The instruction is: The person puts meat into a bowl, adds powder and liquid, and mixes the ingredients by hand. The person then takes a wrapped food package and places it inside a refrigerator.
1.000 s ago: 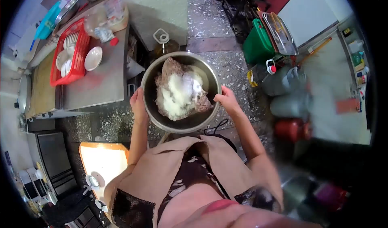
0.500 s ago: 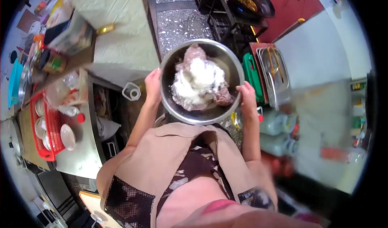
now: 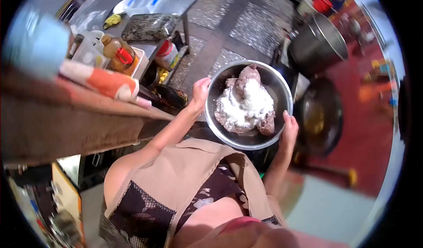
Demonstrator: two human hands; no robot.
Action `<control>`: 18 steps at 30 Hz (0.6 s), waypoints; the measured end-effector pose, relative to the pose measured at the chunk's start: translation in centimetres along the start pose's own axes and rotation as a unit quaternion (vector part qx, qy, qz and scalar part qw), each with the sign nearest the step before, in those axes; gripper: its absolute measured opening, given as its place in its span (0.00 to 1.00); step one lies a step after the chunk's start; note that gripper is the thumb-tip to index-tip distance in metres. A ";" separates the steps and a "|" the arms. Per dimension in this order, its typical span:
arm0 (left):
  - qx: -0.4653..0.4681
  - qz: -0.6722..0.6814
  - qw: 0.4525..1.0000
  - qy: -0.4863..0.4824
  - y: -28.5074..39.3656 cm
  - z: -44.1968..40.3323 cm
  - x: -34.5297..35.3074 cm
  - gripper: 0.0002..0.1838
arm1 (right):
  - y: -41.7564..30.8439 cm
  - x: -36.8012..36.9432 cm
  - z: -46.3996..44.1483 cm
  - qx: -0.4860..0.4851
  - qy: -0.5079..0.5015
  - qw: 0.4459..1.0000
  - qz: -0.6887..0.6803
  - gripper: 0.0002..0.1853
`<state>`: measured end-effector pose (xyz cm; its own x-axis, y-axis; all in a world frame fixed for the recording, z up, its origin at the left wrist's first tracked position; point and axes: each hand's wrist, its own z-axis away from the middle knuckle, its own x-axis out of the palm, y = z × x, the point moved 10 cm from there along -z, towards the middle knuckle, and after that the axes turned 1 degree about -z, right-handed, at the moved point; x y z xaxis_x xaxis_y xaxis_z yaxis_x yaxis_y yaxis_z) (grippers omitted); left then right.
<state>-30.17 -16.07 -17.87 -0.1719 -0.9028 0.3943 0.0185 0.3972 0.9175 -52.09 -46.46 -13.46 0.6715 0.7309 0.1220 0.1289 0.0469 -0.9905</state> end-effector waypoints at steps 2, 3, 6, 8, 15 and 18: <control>0.063 -0.067 0.994 0.060 5.0 11.4 -8.6 0.14 | 2.5 2.8 11.4 0.034 -0.041 0.997 -0.052 0.11; 0.069 -0.048 0.994 0.076 6.0 12.9 -8.9 0.14 | 3.4 3.3 10.3 0.037 -0.088 0.994 -0.054 0.11; 0.107 0.043 0.986 0.116 6.3 17.3 -8.5 0.14 | 4.4 4.8 6.9 -0.002 -0.200 0.979 -0.047 0.12; 0.154 0.068 0.972 0.166 6.1 20.4 -10.4 0.14 | 3.4 6.6 6.3 -0.009 -0.247 0.968 -0.044 0.12; 0.212 -0.034 0.961 0.176 5.4 22.1 -11.7 0.20 | 7.7 6.7 6.3 -0.015 -0.222 0.969 -0.110 0.10; 0.226 -0.153 0.936 0.220 6.9 30.9 -13.3 0.25 | 7.3 4.7 14.1 0.023 -0.238 0.967 -0.092 0.08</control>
<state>-58.22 3.78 -18.40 0.3239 -0.9268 0.1900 -0.4012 0.0473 0.9148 -58.32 -33.09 -21.00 0.2271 0.9374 0.2641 0.1738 0.2279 -0.9581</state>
